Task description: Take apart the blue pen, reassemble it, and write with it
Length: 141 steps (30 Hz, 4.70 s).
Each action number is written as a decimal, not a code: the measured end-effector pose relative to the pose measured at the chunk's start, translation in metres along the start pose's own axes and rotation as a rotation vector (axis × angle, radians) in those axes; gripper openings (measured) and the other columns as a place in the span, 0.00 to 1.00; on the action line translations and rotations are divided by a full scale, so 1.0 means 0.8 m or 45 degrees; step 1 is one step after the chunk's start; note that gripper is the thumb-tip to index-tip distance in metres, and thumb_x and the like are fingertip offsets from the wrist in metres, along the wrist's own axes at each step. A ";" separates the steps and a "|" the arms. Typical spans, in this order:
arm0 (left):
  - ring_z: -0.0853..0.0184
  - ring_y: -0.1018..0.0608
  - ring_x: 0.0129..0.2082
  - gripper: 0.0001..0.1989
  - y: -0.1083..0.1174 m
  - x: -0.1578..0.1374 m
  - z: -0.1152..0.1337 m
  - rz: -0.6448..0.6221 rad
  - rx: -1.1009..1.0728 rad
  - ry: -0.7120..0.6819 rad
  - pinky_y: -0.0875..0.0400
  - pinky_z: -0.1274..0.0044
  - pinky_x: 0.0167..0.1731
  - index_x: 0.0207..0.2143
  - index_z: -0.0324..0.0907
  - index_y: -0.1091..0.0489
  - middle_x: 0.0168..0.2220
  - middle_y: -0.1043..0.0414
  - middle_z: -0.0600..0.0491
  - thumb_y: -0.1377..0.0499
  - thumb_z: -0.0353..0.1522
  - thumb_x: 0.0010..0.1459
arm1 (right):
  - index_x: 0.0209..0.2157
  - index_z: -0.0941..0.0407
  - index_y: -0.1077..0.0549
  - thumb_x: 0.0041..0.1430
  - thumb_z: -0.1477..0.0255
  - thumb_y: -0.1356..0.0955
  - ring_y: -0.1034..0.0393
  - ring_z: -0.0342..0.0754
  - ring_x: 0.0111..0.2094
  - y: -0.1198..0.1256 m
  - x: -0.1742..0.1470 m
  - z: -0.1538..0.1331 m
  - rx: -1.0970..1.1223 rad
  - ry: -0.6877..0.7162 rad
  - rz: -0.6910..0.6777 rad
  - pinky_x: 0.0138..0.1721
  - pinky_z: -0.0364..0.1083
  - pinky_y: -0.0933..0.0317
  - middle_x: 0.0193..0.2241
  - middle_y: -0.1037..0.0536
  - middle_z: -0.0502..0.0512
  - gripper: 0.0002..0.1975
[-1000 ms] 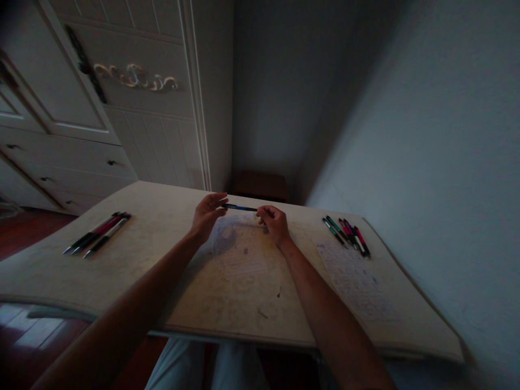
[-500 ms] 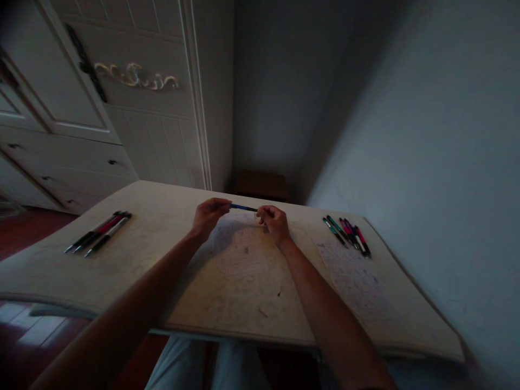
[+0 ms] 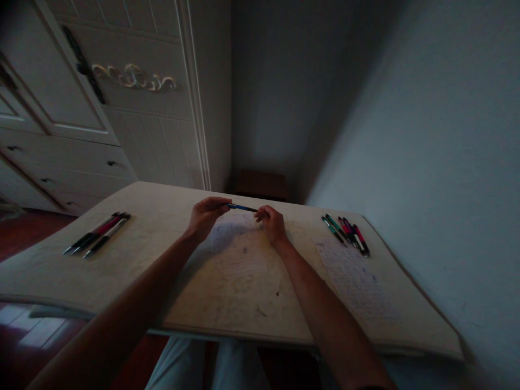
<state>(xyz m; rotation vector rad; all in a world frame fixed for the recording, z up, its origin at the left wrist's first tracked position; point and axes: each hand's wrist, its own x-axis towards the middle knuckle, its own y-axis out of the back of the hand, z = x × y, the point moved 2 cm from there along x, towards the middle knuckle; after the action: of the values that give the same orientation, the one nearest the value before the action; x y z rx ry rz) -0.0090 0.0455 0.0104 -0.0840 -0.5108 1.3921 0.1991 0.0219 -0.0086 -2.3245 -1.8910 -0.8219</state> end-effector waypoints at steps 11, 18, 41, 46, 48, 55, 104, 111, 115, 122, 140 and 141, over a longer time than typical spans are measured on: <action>0.69 0.23 0.35 0.13 0.002 0.002 0.002 -0.050 -0.112 -0.038 0.29 0.76 0.38 0.33 0.39 0.24 0.36 0.22 0.49 0.30 0.31 0.42 | 0.20 0.56 0.29 0.53 0.57 0.32 0.33 0.44 0.23 -0.008 -0.005 -0.004 0.307 -0.177 -0.242 0.30 0.45 0.39 0.20 0.26 0.53 0.18; 0.70 0.24 0.33 0.13 -0.002 -0.001 0.009 -0.089 -0.137 -0.011 0.30 0.78 0.34 0.32 0.39 0.24 0.37 0.22 0.48 0.30 0.30 0.41 | 0.20 0.55 0.36 0.49 0.48 0.31 0.39 0.42 0.17 -0.012 -0.006 -0.012 0.486 -0.309 -0.126 0.21 0.43 0.43 0.16 0.31 0.50 0.24; 0.73 0.24 0.32 0.07 0.022 0.011 0.006 0.382 -0.618 0.288 0.29 0.78 0.35 0.37 0.44 0.31 0.37 0.24 0.53 0.37 0.31 0.56 | 0.22 0.58 0.26 0.51 0.35 0.42 0.29 0.45 0.20 -0.028 -0.015 -0.025 0.643 -0.524 -0.264 0.25 0.44 0.37 0.26 0.20 0.60 0.39; 0.77 0.29 0.23 0.06 0.022 0.011 0.012 0.395 -0.798 0.490 0.30 0.84 0.27 0.31 0.41 0.32 0.25 0.33 0.56 0.42 0.32 0.62 | 0.23 0.58 0.27 0.51 0.35 0.42 0.30 0.44 0.21 -0.028 -0.014 -0.022 0.625 -0.513 -0.299 0.24 0.43 0.37 0.26 0.21 0.61 0.38; 0.80 0.36 0.17 0.07 0.023 0.010 0.013 0.366 -0.875 0.552 0.39 0.88 0.17 0.31 0.40 0.32 0.22 0.36 0.57 0.44 0.31 0.63 | 0.23 0.58 0.27 0.51 0.35 0.43 0.30 0.44 0.21 -0.028 -0.014 -0.022 0.601 -0.501 -0.308 0.25 0.43 0.37 0.26 0.21 0.60 0.39; 0.79 0.49 0.12 0.10 0.025 0.004 0.024 0.268 -0.994 0.504 0.56 0.86 0.08 0.30 0.38 0.33 0.17 0.48 0.60 0.51 0.25 0.61 | 0.23 0.58 0.27 0.51 0.35 0.43 0.30 0.44 0.21 -0.028 -0.015 -0.020 0.585 -0.459 -0.330 0.26 0.44 0.37 0.26 0.21 0.60 0.39; 0.74 0.52 0.11 0.18 -0.008 -0.017 0.032 -0.190 -0.975 0.496 0.58 0.83 0.09 0.42 0.36 0.28 0.15 0.55 0.62 0.55 0.29 0.56 | 0.23 0.58 0.26 0.49 0.34 0.42 0.30 0.44 0.21 -0.031 -0.016 -0.023 0.604 -0.457 -0.355 0.26 0.44 0.39 0.26 0.21 0.59 0.39; 0.74 0.52 0.11 0.18 -0.008 -0.016 0.033 -0.137 -0.963 0.495 0.59 0.82 0.09 0.42 0.36 0.28 0.15 0.54 0.61 0.55 0.28 0.55 | 0.23 0.58 0.26 0.48 0.34 0.42 0.30 0.44 0.21 -0.030 -0.016 -0.026 0.590 -0.474 -0.350 0.26 0.44 0.39 0.26 0.21 0.59 0.40; 0.74 0.51 0.11 0.17 -0.008 -0.015 0.033 -0.109 -0.987 0.480 0.58 0.83 0.10 0.41 0.36 0.28 0.15 0.53 0.61 0.54 0.29 0.55 | 0.23 0.59 0.26 0.49 0.35 0.41 0.30 0.44 0.21 -0.030 -0.017 -0.022 0.592 -0.477 -0.350 0.26 0.44 0.40 0.26 0.21 0.59 0.39; 0.75 0.50 0.11 0.16 -0.009 -0.015 0.034 -0.098 -0.972 0.475 0.58 0.83 0.10 0.41 0.37 0.29 0.15 0.53 0.62 0.53 0.28 0.57 | 0.23 0.58 0.26 0.50 0.35 0.41 0.30 0.44 0.22 -0.030 -0.016 -0.020 0.625 -0.473 -0.356 0.26 0.44 0.39 0.26 0.21 0.59 0.38; 0.75 0.50 0.12 0.24 -0.008 -0.018 0.038 -0.199 -0.981 0.523 0.57 0.82 0.10 0.44 0.38 0.30 0.17 0.51 0.61 0.56 0.45 0.63 | 0.24 0.58 0.26 0.49 0.34 0.42 0.30 0.44 0.22 -0.028 -0.017 -0.027 0.607 -0.478 -0.377 0.27 0.45 0.39 0.26 0.21 0.59 0.39; 0.75 0.50 0.12 0.24 -0.008 -0.017 0.038 -0.205 -0.986 0.532 0.57 0.82 0.10 0.43 0.37 0.30 0.17 0.51 0.61 0.56 0.46 0.63 | 0.24 0.58 0.26 0.49 0.34 0.42 0.30 0.44 0.22 -0.028 -0.016 -0.027 0.607 -0.477 -0.380 0.27 0.45 0.39 0.27 0.21 0.59 0.39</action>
<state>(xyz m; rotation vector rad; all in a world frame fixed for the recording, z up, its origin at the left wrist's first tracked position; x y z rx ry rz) -0.0162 0.0237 0.0356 -0.9194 -0.6593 0.9176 0.1686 0.0085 -0.0025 -2.0252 -2.2931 0.0845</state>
